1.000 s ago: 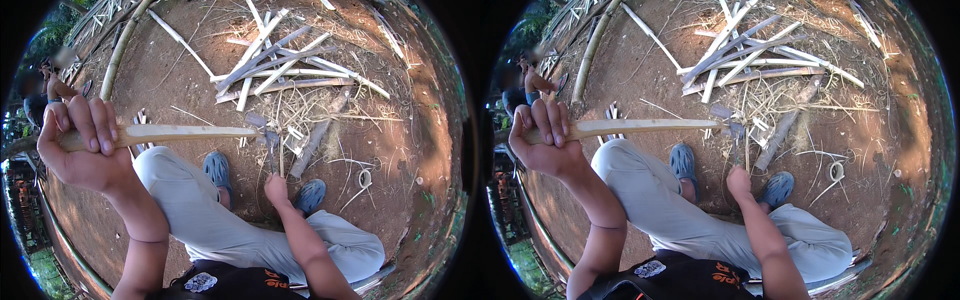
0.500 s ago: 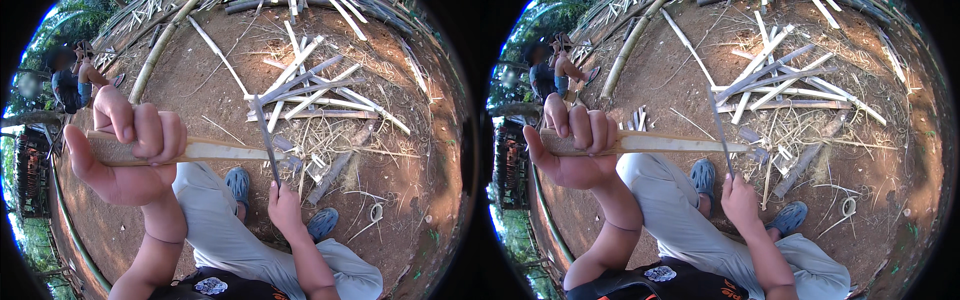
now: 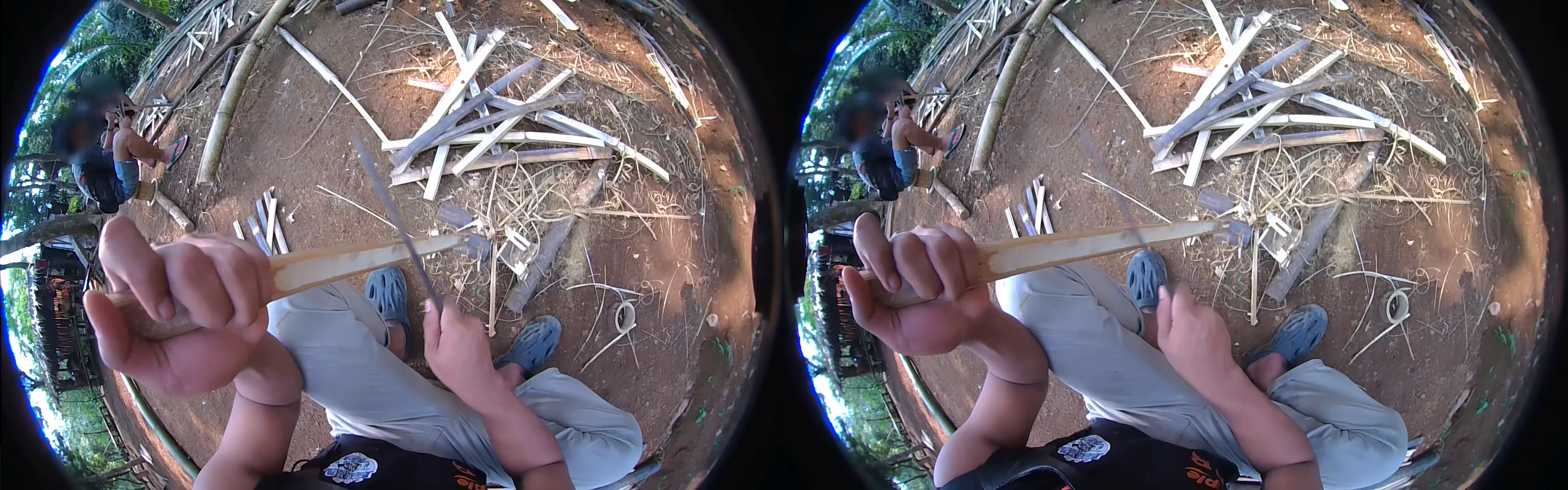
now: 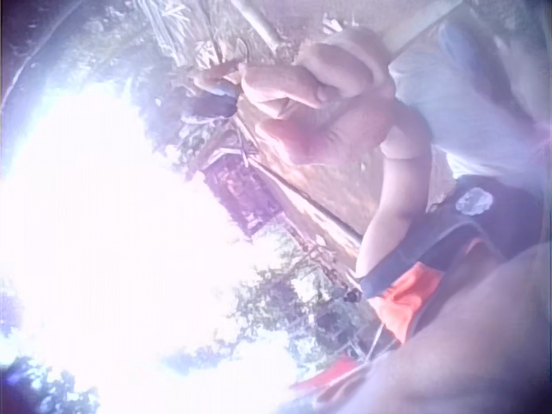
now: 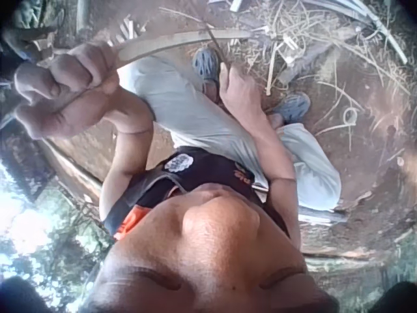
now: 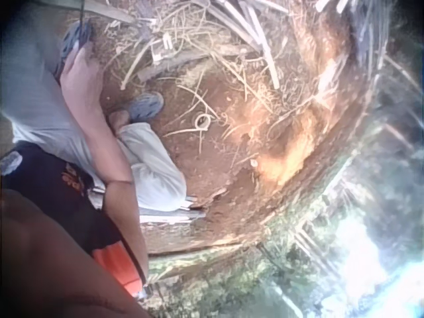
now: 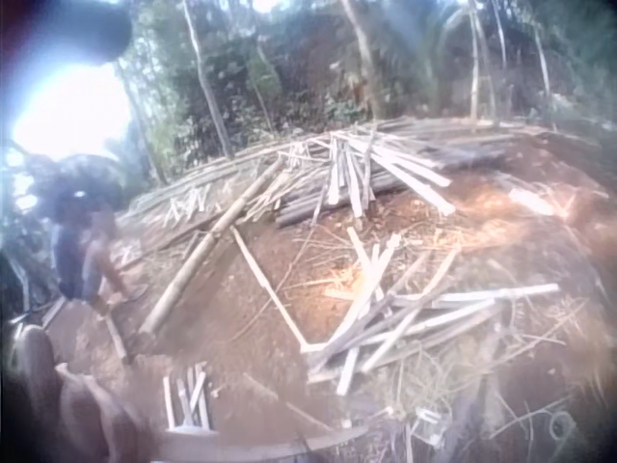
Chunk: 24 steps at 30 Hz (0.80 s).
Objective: The person sits on the ground and uses a large knife to split long bamboo poles into thin strips. They hold the bamboo with one hand and strike it with the knife to separate the sections, occasionally using a metal tool to pry the pieces apart.
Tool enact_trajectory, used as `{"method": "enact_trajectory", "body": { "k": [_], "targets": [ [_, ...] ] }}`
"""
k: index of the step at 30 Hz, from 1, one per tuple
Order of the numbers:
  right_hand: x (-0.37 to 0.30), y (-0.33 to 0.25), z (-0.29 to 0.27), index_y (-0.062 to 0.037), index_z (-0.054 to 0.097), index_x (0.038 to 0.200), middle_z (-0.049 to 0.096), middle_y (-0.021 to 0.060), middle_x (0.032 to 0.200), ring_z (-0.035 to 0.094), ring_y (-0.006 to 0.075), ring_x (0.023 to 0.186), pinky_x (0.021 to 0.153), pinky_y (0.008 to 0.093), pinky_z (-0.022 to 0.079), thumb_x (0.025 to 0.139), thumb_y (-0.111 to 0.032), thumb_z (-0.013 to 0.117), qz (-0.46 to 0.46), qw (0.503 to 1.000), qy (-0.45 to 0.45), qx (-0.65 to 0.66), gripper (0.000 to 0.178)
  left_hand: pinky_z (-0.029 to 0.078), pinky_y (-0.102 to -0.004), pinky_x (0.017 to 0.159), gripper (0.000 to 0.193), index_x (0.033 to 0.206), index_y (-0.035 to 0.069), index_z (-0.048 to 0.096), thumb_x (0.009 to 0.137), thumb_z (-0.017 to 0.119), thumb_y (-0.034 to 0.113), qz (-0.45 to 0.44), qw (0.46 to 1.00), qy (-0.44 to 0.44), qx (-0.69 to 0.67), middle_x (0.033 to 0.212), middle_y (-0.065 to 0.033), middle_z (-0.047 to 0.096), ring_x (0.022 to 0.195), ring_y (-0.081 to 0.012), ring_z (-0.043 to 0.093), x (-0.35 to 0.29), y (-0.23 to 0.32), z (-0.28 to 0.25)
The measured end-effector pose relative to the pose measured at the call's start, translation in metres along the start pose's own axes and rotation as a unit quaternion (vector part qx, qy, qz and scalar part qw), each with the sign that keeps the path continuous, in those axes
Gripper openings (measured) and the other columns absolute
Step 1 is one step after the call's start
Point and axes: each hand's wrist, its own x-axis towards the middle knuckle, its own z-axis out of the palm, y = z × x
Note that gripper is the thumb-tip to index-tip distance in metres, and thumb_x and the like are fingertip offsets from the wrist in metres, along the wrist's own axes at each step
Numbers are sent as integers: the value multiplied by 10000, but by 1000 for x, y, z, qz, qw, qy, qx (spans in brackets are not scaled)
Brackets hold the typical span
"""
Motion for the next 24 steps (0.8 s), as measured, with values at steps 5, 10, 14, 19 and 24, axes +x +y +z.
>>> {"method": "enact_trajectory", "body": {
  "k": [5, 10, 14, 19, 24],
  "targets": [
    [-1, 52, 41, -5, 570, 928, 584, 180, 530, 622, 383, 503, 484, 493, 508, 966, -224, 526, -3, 998, 66, -12, 227, 213, -257, 373, 271, 838, 135, 353, 1007, 363, 346, -21, 999, -19, -18, 497, 16, 324, 374, -95, 255, 8, -7, -5],
    [-12, -6, 0, 9, 542, 898, 588, 195, 548, 619, 384, 498, 472, 481, 508, 956, -228, 543, -38, 999, 24, 11, 244, 269, -276, 378, 277, 850, 116, 336, 1010, 325, 342, -19, 999, -2, -32, 498, -11, 337, 376, -127, 307, 6, 0, -23],
    [-16, -14, -8, 7, 551, 886, 596, 212, 565, 626, 400, 526, 472, 490, 503, 977, -239, 523, -82, 996, 30, 24, 264, 233, -267, 398, 244, 834, 133, 353, 991, 378, 319, -32, 999, 2, -12, 505, 1, 355, 388, -107, 292, -7, -1, -8],
    [0, 45, 18, 12, 561, 888, 585, 215, 543, 623, 410, 519, 481, 505, 504, 983, -252, 515, 33, 999, 22, -31, 284, 227, -263, 378, 235, 832, 133, 352, 983, 395, 307, -14, 1000, 15, -7, 492, 6, 345, 375, -103, 268, 4, -1, -6],
    [-20, -9, -12, -17, 568, 913, 612, 196, 585, 641, 360, 530, 491, 465, 522, 956, -221, 545, -113, 992, 57, -2, 209, 235, -228, 336, 219, 826, 139, 354, 978, 414, 286, -22, 1000, 1, -7, 450, 17, 349, 331, -84, 280, -6, 1, 1]
  ]
}}
